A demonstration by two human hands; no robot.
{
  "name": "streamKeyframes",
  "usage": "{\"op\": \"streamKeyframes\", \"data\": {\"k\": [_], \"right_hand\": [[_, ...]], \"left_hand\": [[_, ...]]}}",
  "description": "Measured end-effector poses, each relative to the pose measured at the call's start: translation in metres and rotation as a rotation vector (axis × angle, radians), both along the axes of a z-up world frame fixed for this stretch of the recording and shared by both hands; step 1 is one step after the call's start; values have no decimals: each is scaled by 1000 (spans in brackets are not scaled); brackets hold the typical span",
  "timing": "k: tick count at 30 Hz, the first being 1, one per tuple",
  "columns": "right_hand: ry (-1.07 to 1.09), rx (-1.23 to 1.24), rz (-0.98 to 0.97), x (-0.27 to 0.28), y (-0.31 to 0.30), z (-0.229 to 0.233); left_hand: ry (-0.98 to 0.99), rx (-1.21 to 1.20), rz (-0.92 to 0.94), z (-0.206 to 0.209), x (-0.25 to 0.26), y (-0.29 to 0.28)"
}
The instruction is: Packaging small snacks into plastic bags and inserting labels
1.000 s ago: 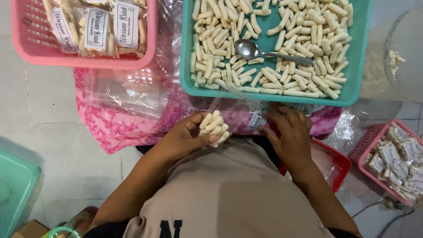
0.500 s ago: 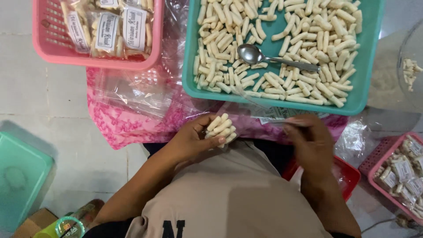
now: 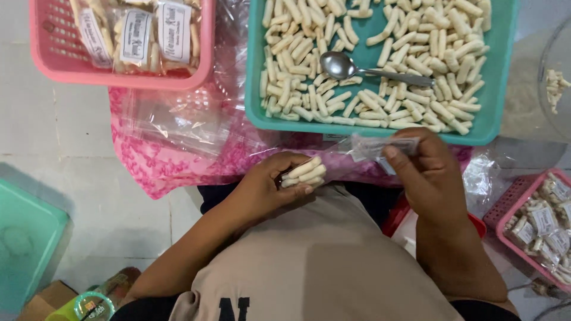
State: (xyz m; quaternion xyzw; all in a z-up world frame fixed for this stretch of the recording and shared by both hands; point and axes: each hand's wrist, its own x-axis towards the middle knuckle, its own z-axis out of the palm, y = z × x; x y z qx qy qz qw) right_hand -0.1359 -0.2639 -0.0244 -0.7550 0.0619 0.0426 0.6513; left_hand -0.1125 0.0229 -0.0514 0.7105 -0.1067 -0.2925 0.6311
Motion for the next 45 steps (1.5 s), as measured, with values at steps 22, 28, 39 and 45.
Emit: {"op": "streamKeyframes", "data": {"k": [22,28,39,45], "right_hand": [[586,254,599,42,-23,9],[571,219,694,45,-4,27],[711,255,699,43,5,16],[575,25,737,27,14,16]], "left_hand": [[326,-273,-5,-4,-8,31],[307,-206,41,4,-6,23],[319,-231,54,-9,-10,18],[313,-226,-12,-8,-11,20]]}}
